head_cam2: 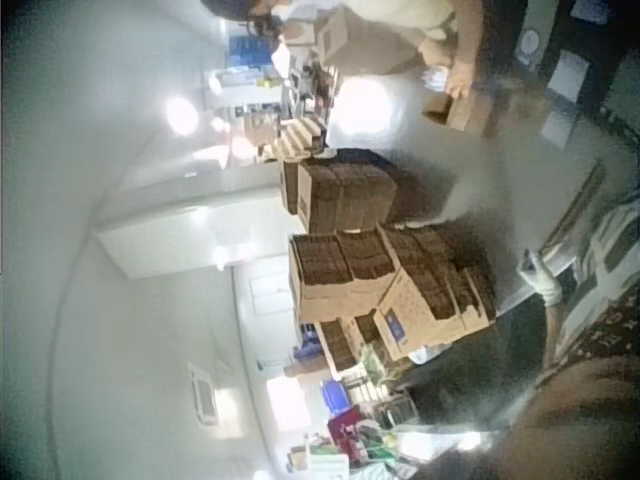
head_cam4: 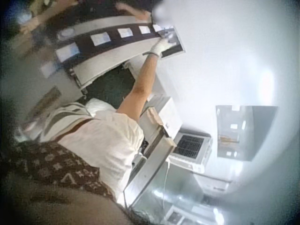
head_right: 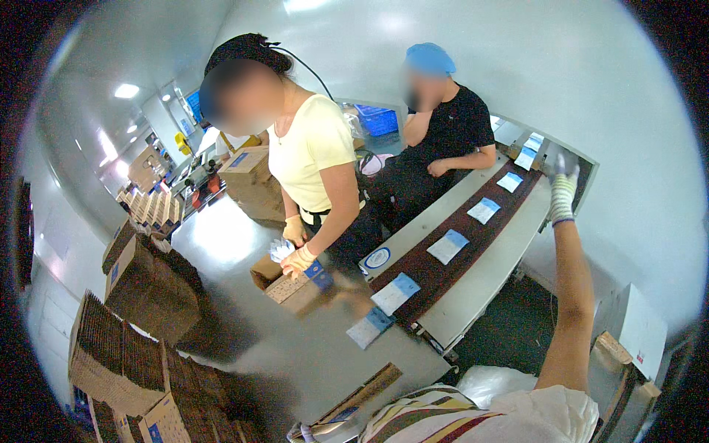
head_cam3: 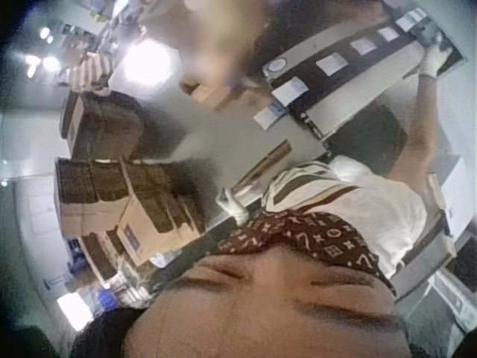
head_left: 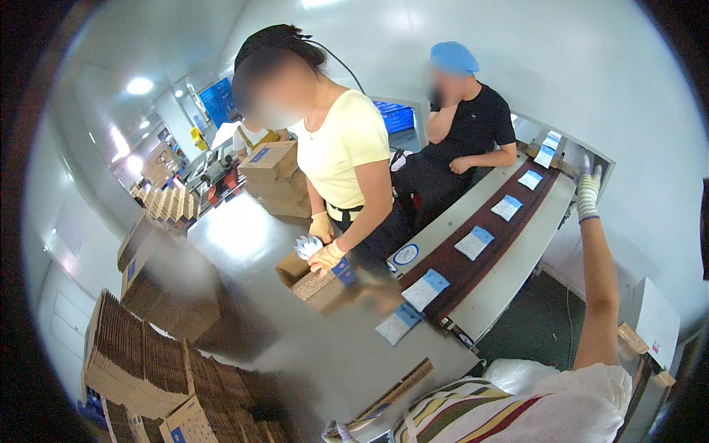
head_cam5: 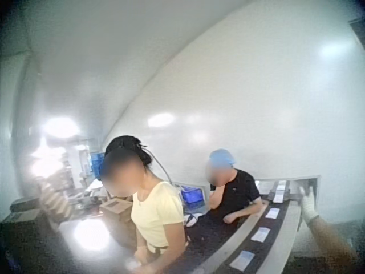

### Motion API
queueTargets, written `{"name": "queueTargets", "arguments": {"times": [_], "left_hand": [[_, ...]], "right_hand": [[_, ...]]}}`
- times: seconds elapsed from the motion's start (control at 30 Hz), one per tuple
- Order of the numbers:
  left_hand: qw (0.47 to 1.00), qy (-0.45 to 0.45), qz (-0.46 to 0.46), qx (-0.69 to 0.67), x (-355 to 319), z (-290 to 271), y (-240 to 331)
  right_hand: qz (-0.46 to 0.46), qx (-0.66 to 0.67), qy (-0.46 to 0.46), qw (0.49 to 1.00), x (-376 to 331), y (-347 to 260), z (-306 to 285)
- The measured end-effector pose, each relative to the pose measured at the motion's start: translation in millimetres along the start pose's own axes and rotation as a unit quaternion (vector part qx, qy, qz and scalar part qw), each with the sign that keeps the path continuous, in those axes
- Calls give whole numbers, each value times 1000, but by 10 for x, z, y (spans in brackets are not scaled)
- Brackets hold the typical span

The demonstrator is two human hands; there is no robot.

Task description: The person packs small blue and white packets into cardboard boxes at a long metal table, working alongside others in a manufacturing facility.

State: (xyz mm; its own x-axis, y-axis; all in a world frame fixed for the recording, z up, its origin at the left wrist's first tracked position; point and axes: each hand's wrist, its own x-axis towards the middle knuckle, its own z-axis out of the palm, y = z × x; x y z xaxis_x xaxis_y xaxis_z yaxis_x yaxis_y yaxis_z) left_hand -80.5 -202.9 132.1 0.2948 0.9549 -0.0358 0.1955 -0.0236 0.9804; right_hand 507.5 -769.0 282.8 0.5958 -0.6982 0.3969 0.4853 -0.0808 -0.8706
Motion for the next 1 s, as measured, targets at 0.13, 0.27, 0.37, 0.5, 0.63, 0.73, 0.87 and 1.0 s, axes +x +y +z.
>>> {"name": "queueTargets", "arguments": {"times": [0.13,0.27,0.37,0.5,0.63,0.73,0.87,1.0], "left_hand": [[1000,5,24,-10,-20,-70,-113],[1000,3,8,-19,-53,-61,-6],[1000,-10,14,-2,-55,-11,-21],[999,15,30,27,-96,-32,1],[1000,13,16,20,-150,-36,109],[1000,-10,1,0,-117,-19,18],[1000,-6,25,-11,-93,66,-88],[1000,-6,-2,-10,-54,-9,-168]], "right_hand": [[89,51,-60,993,-624,-169,141],[154,46,-292,943,-2566,61,508],[449,87,-396,797,-3603,259,605],[483,366,-272,748,-3078,177,759],[43,-72,-199,976,-1526,-435,754],[-39,174,-45,983,-710,-859,566],[-42,123,7,991,-520,-745,399],[65,13,-286,956,-2039,-83,550]]}}
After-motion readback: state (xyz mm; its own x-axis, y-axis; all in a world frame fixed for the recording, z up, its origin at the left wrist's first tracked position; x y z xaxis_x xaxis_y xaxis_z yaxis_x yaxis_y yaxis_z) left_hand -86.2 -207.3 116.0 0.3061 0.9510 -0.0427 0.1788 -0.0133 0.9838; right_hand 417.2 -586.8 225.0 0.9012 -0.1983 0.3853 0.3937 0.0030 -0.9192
